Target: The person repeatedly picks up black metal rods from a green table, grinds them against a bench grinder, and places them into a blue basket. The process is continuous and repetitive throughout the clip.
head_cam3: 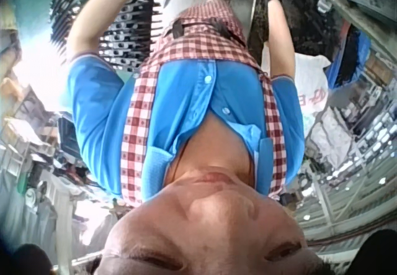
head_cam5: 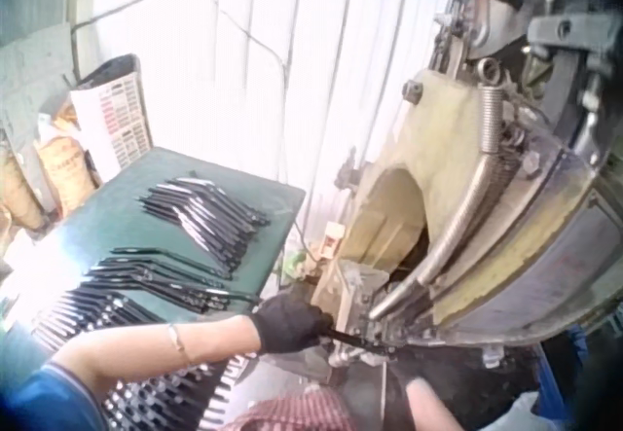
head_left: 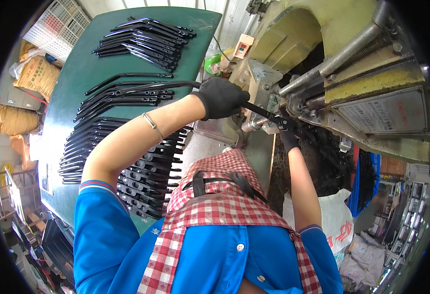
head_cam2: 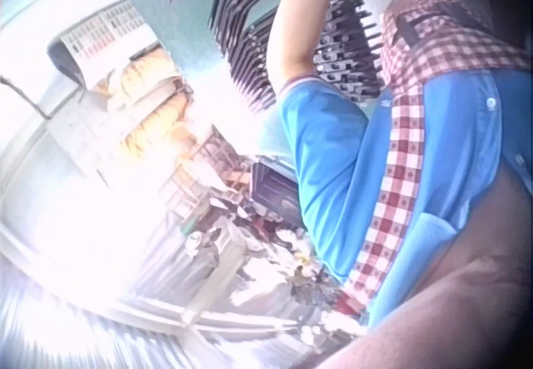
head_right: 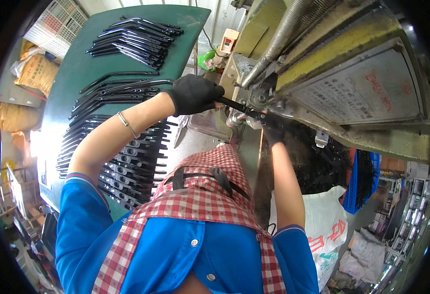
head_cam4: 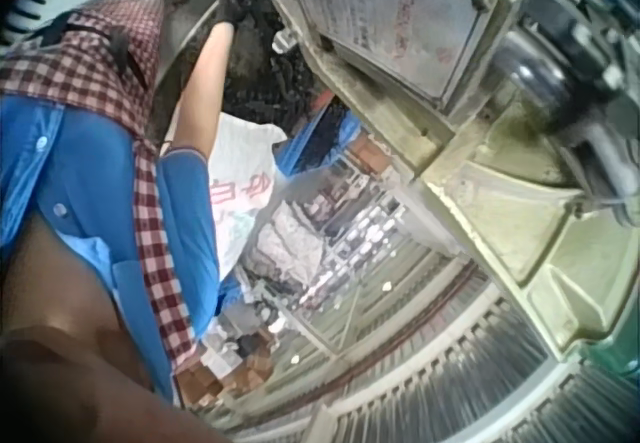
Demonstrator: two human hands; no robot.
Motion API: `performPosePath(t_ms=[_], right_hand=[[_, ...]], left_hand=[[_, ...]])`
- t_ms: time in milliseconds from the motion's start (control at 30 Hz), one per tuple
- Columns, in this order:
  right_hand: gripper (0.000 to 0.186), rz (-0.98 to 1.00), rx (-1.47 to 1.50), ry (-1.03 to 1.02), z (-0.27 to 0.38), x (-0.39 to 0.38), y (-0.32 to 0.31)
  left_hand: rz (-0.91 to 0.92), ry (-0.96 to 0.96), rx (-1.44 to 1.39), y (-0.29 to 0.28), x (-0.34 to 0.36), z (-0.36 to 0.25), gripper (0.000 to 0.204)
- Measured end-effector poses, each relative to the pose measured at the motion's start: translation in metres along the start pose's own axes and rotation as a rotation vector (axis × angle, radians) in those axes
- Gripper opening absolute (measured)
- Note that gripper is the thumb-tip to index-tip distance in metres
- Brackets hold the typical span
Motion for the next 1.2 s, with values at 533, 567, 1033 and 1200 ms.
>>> performPosePath(t_ms=[533, 567, 1033, 1200], right_hand=[[0.034, -0.284, -0.198, 0.064, -0.055, -0.009, 0.026], [0.035, -0.328, -0.504, -0.069, -0.068, -0.009, 0.033], [0.029, 0.167, -0.508, -0.132, 0.029, 0.041, 0.017], [0.028, 0.117, -0.361, -0.145, 0.012, 0.050, 0.016]], left_hand=[[-0.078, 0.024, -0.097, -0.024, -0.044, -0.007, 0.026], [-0.114, 0.020, -0.131, -0.025, -0.056, -0.004, 0.028], [0.063, -0.448, -0.065, -0.016, -0.245, 0.051, 0.021], [0.299, -0.593, -0.021, 0.016, -0.333, 0.049, 0.011]])
Point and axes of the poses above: each hand's wrist, its own x-axis towards the middle knuckle, its own y-axis out of the palm, z = x × y, the point moved 4 cm from there along x, towards the middle knuckle, and after that the axes turned 9 degrees about x, right-handed, at the moved point
